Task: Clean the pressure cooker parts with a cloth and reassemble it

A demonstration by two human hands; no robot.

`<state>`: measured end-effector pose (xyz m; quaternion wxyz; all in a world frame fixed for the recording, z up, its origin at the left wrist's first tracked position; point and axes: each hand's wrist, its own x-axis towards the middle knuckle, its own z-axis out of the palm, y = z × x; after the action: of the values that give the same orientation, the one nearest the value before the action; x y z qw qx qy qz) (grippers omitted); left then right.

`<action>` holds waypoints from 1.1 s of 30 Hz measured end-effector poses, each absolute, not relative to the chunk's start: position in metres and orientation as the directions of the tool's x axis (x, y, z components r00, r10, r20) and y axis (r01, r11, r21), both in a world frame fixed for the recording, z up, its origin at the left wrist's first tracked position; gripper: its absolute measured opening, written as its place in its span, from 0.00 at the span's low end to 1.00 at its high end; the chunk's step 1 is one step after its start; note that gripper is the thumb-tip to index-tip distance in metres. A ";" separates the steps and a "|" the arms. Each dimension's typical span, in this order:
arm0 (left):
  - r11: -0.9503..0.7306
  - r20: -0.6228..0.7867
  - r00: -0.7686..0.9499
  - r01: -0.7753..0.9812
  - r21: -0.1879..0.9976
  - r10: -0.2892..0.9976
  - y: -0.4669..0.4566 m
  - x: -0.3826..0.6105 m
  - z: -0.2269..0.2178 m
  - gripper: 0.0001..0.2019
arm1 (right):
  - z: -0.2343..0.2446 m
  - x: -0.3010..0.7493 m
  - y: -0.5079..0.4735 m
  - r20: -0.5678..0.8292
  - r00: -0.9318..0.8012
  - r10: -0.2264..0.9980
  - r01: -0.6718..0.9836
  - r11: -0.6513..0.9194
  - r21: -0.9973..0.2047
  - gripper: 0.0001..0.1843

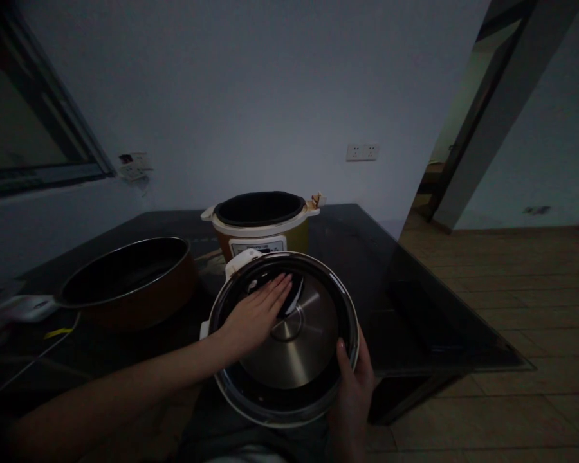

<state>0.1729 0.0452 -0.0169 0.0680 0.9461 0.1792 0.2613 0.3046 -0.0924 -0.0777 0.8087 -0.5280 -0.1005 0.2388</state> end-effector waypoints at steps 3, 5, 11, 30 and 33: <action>-0.868 0.375 0.817 0.493 -0.061 0.438 0.040 0.189 -0.018 0.28 | -0.080 0.305 -0.091 -0.084 0.867 0.491 -0.276 0.334 -0.901 0.32; -0.809 0.350 0.802 0.563 -0.169 0.485 0.032 0.200 -0.017 0.27 | -0.080 0.305 -0.091 -0.067 0.872 0.486 -0.257 0.336 -0.906 0.31; -0.862 0.320 0.854 0.477 -0.171 0.410 0.026 0.214 -0.018 0.31 | -0.082 0.306 -0.092 -0.045 0.882 0.470 -0.230 0.345 -0.910 0.30; -0.959 -0.014 1.000 -0.022 0.283 -0.027 -0.013 0.148 -0.036 0.40 | -0.068 0.305 -0.092 -0.076 0.895 0.439 -0.232 0.313 -0.921 0.31; -0.969 -0.118 0.985 0.146 0.198 0.124 -0.017 0.121 -0.036 0.45 | -0.067 0.304 -0.092 -0.078 0.890 0.450 -0.240 0.315 -0.918 0.31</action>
<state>0.1213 -0.0172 -0.0357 0.1038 0.9909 0.0681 -0.0525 0.3038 -0.0923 -0.0669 0.8052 -0.5445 -0.0962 0.2143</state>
